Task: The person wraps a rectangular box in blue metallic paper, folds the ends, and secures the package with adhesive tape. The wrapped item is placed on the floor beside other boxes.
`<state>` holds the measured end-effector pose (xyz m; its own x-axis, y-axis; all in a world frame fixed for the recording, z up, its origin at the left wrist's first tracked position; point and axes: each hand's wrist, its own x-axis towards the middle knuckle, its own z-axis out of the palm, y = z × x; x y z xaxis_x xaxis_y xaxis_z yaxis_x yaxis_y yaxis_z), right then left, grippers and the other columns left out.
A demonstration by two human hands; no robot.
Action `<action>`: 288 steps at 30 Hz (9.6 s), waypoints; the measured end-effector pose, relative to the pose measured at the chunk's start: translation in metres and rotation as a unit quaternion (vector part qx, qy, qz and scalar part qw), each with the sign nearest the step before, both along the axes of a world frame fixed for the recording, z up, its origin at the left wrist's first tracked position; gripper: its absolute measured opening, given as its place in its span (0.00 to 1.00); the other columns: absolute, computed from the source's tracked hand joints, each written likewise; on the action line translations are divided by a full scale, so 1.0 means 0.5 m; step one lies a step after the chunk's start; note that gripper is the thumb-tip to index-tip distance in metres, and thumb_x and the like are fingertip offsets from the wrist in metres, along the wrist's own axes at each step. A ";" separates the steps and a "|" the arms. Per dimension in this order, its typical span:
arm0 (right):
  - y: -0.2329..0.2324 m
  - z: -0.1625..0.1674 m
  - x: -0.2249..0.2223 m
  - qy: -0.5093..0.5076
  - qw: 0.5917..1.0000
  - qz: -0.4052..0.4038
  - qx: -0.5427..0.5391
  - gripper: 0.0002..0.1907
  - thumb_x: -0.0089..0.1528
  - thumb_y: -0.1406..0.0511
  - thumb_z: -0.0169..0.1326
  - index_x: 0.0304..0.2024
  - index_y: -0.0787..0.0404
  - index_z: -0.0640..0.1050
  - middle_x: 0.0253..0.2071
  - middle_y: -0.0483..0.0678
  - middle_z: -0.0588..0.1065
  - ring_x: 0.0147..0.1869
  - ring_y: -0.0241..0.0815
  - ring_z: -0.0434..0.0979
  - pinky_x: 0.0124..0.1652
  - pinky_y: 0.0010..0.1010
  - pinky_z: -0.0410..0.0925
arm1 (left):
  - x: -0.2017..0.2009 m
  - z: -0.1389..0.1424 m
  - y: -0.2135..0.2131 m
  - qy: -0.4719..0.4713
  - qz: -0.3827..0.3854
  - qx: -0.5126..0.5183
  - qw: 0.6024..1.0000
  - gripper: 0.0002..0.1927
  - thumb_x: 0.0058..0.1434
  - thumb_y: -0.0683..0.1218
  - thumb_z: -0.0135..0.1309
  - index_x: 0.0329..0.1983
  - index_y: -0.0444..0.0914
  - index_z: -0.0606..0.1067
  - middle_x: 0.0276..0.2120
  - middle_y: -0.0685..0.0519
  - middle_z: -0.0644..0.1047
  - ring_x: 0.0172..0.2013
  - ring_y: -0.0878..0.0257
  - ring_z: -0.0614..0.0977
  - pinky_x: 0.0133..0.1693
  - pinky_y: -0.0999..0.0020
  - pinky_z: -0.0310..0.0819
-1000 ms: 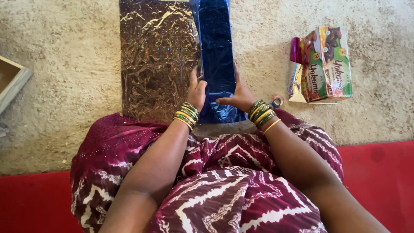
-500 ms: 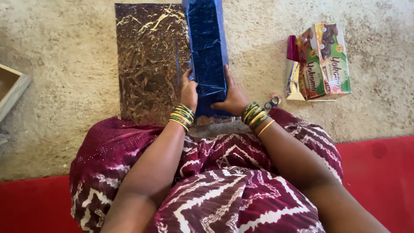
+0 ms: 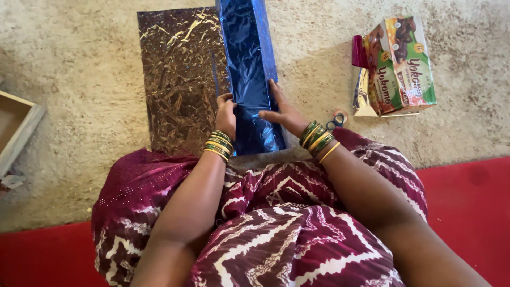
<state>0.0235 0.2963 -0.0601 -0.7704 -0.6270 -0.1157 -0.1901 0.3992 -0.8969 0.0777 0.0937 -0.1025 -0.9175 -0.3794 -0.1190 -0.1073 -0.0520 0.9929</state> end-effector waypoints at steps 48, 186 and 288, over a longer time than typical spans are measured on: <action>-0.033 0.006 0.024 0.082 0.991 -0.100 0.045 0.46 0.61 0.48 0.60 0.74 0.59 0.57 0.76 0.71 0.51 0.81 0.64 0.50 0.73 0.45 0.51 | -0.004 -0.016 -0.002 -0.059 0.045 0.231 0.970 0.22 0.71 0.56 0.44 0.53 0.35 0.76 0.46 0.52 0.76 0.47 0.62 0.74 0.56 0.64 0.66; -0.125 0.059 0.059 -0.062 0.978 -0.155 0.126 0.54 0.60 0.51 0.55 0.82 0.53 0.44 0.70 0.68 0.62 0.59 0.70 0.77 0.54 0.47 0.72 | -0.051 0.037 -0.038 -0.119 0.010 -0.171 0.978 0.42 0.64 0.67 0.48 0.70 0.34 0.64 0.58 0.32 0.75 0.60 0.38 0.75 0.61 0.53 0.66; -0.091 -0.014 0.073 0.162 0.977 -0.138 0.031 0.42 0.62 0.54 0.61 0.75 0.48 0.59 0.75 0.63 0.56 0.76 0.64 0.60 0.68 0.46 0.60 | -0.043 0.020 -0.033 0.047 0.161 -0.021 0.986 0.28 0.66 0.50 0.55 0.65 0.33 0.66 0.58 0.36 0.75 0.57 0.47 0.76 0.59 0.58 0.65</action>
